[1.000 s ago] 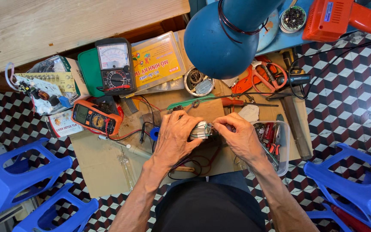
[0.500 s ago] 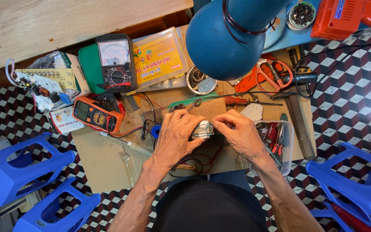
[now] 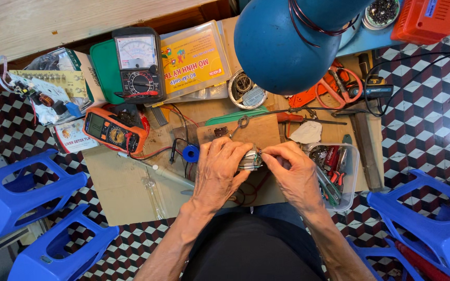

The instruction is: The person tests a small electrical component using a multimeter, then uses pliers to adjust wires and a soldering iron to solder connections. The person repeatedly checks the component and manipulates wires throughout the process.

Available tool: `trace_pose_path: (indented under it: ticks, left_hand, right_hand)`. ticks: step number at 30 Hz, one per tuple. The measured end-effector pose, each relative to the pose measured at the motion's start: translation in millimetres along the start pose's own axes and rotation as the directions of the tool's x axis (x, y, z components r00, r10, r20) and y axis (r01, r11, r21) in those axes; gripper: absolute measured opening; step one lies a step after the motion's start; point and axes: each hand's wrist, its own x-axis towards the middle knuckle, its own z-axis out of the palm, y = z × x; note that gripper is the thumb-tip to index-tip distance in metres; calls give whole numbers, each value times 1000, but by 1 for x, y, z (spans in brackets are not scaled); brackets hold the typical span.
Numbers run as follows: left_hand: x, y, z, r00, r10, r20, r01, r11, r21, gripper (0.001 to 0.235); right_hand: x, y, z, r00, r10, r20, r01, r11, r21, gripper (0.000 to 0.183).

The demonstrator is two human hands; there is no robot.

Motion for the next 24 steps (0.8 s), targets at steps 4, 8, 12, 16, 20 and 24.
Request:
trace_pose_path:
  ticks: [4, 8, 12, 16, 20, 24]
  left_hand:
    - [-2, -1, 2, 1000, 4, -19, -4, 1000, -6, 66]
    - [-3, -2, 4, 1000, 1, -22, -1, 1000, -9, 66]
    - [-2, -1, 4, 1000, -14, -8, 14, 1000, -12, 67]
    - [0, -2, 3, 1000, -6, -2, 6, 1000, -21, 66]
    - [1, -3, 3, 1000, 3, -7, -3, 1000, -24, 66]
    - [1, -3, 3, 1000, 4, -13, -4, 1000, -19, 67]
  right_hand:
    - [-4, -1, 6, 996, -62, -59, 63, 998, 22, 12]
    - [-9, -4, 10, 993, -68, -95, 66, 998, -23, 12]
    - [-8, -7, 12, 993, -37, -112, 34, 999, -35, 10]
    - [-9, -9, 13, 987, -92, -135, 77, 991, -112, 10]
    - [-9, -9, 15, 988, -72, -139, 57, 992, -109, 10]
    - [-9, -8, 17, 984, -96, -150, 80, 991, -111, 9]
